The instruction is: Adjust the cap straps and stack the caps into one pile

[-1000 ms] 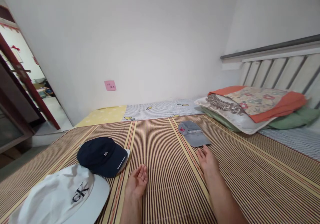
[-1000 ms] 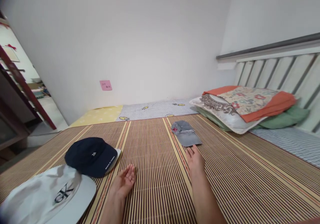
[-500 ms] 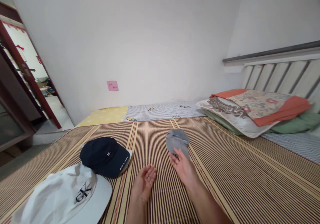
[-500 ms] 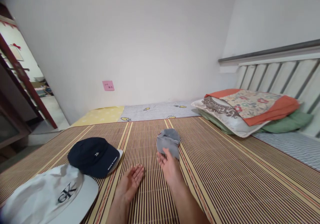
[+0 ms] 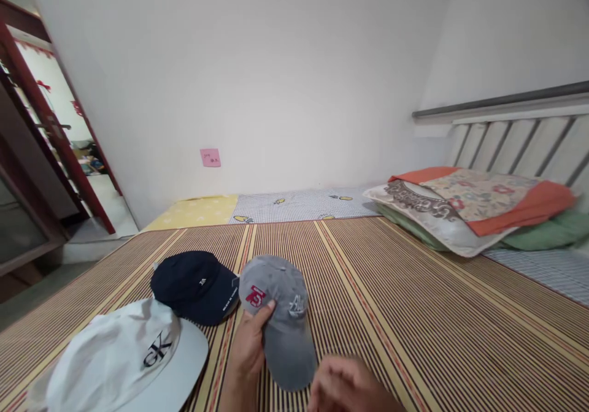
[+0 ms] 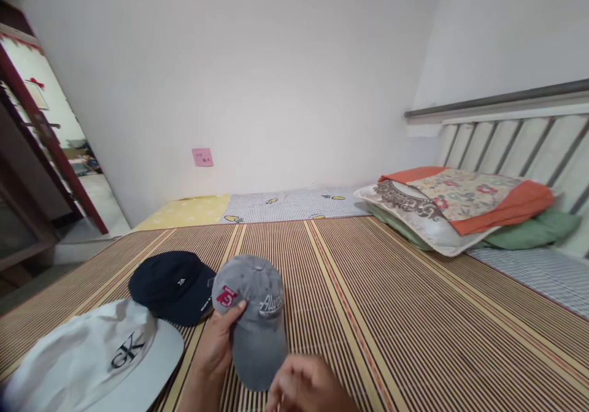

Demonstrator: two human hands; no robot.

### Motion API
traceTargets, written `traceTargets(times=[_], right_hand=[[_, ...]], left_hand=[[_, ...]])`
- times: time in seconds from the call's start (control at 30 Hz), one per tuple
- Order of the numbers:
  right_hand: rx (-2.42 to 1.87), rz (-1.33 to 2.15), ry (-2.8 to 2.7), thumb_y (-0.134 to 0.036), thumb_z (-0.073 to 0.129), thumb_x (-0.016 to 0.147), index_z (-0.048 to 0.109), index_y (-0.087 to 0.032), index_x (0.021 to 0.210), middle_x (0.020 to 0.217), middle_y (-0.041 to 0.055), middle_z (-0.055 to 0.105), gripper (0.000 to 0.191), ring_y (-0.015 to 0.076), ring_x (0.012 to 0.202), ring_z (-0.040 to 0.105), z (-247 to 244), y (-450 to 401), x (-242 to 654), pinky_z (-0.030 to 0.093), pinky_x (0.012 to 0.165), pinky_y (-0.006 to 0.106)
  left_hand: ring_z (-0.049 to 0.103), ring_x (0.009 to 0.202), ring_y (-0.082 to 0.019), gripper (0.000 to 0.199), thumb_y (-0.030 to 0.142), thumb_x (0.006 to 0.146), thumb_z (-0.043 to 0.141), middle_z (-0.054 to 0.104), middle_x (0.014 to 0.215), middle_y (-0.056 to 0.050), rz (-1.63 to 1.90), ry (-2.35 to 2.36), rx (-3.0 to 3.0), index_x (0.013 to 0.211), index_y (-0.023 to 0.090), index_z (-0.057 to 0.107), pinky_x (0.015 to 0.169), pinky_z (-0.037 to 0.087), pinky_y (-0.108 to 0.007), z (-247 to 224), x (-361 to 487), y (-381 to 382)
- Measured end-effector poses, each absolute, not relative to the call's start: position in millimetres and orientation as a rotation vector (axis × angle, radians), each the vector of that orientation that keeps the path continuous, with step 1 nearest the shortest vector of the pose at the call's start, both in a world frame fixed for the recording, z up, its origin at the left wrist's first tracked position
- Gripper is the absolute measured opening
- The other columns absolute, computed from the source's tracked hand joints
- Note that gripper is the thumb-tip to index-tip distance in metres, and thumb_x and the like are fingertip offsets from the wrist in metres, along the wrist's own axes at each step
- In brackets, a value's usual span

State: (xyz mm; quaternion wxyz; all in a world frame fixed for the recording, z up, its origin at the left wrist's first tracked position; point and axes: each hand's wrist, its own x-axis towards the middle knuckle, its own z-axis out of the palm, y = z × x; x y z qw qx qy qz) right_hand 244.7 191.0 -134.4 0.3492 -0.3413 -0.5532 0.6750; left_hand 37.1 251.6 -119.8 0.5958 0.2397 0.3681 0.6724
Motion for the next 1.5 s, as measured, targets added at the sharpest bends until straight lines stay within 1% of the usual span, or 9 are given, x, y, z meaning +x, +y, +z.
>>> traceTargets(times=[0.13, 0.3, 0.4, 0.53, 0.7, 0.93, 1.07, 1.23, 1.5], right_hand=[[-0.883, 1.22, -1.298, -0.059, 0.06, 0.098, 0.076, -0.021, 0.095, 0.095, 0.0081, 0.077, 0.042, 0.0207, 0.089, 0.071, -73, 226, 261, 0.054, 0.083, 0.034], [-0.862, 1.041, -1.377, -0.068, 0.051, 0.098, 0.074, -0.025, 0.123, 0.132, 0.0107, 0.072, 0.055, 0.0273, 0.13, 0.061, -53, 274, 253, 0.04, 0.116, 0.047], [-0.801, 1.224, -1.577, -0.07, 0.045, 0.099, 0.076, -0.023, 0.118, 0.108, 0.0087, 0.078, 0.06, 0.0248, 0.108, 0.07, -62, 279, 242, 0.049, 0.102, 0.043], [-0.711, 1.329, -1.592, -0.059, 0.067, 0.09, 0.075, -0.019, 0.095, 0.083, 0.0016, 0.071, 0.04, 0.0162, 0.074, 0.064, -72, 269, 238, 0.048, 0.072, 0.029], [-0.809, 0.997, -1.558, -0.041, 0.068, 0.092, 0.071, -0.02, 0.087, 0.079, -0.0001, 0.068, 0.021, 0.0153, 0.075, 0.062, -59, 257, 243, 0.045, 0.069, 0.027], [-0.8, 0.702, -1.692, -0.032, 0.065, 0.096, 0.069, -0.023, 0.086, 0.082, -0.0015, 0.07, 0.015, 0.0156, 0.081, 0.066, -32, 231, 252, 0.047, 0.074, 0.028], [-0.763, 0.715, -1.663, -0.034, 0.063, 0.098, 0.071, -0.024, 0.09, 0.088, -0.0001, 0.072, 0.015, 0.0171, 0.087, 0.069, -28, 223, 262, 0.049, 0.08, 0.03], [-0.697, 0.841, -1.718, -0.035, 0.069, 0.095, 0.071, -0.032, 0.127, 0.129, 0.0026, 0.072, 0.032, 0.0223, 0.126, 0.063, -22, 218, 267, 0.042, 0.111, 0.038], [-0.623, 1.03, -1.769, -0.024, 0.077, 0.082, 0.078, -0.025, 0.101, 0.092, -0.0013, 0.075, 0.019, 0.0179, 0.086, 0.067, -17, 212, 261, 0.049, 0.083, 0.031]], left_hand=[[0.076, 0.098, -0.037, 0.045, 0.033, 0.052, 0.097, 0.083, 0.097, -0.012, 1.487, 1.042, 0.767, 0.09, 0.015, 0.081, 0.097, 0.057, -0.049, -113, 25, 233], [0.068, 0.116, -0.04, 0.038, 0.033, 0.057, 0.094, 0.082, 0.104, -0.01, 1.12, 1.212, 1.264, 0.092, 0.023, 0.083, 0.11, 0.047, -0.053, -97, 17, 215], [0.069, 0.11, -0.035, 0.034, 0.041, 0.069, 0.088, 0.081, 0.105, -0.008, 0.971, 1.128, 1.343, 0.098, 0.024, 0.082, 0.107, 0.048, -0.051, -86, 26, 210], [0.069, 0.102, -0.03, 0.041, 0.053, 0.078, 0.082, 0.079, 0.104, -0.008, 0.993, 0.947, 1.365, 0.106, 0.023, 0.08, 0.095, 0.053, -0.041, -79, 29, 206], [0.067, 0.112, -0.036, 0.064, 0.062, 0.078, 0.08, 0.077, 0.118, -0.013, 1.141, 0.808, 1.261, 0.129, 0.024, 0.073, 0.093, 0.055, -0.041, -62, 24, 195], [0.068, 0.107, -0.027, 0.047, 0.043, 0.094, 0.07, 0.076, 0.119, -0.008, 1.212, 0.911, 1.124, 0.137, 0.026, 0.067, 0.091, 0.054, -0.033, -40, 45, 191], [0.067, 0.098, -0.023, 0.031, 0.039, 0.091, 0.074, 0.076, 0.109, -0.006, 1.233, 0.916, 1.188, 0.119, 0.027, 0.077, 0.087, 0.053, -0.028, -45, 49, 191], [0.063, 0.087, -0.019, 0.017, 0.036, 0.089, 0.075, 0.073, 0.095, -0.004, 1.269, 0.922, 1.218, 0.097, 0.022, 0.08, 0.079, 0.05, -0.025, -40, 61, 187], [0.043, 0.064, -0.011, 0.019, 0.031, 0.082, 0.079, 0.052, 0.067, 0.004, 1.258, 0.838, 1.059, 0.075, 0.02, 0.065, 0.062, 0.04, -0.02, -38, 69, 185]])
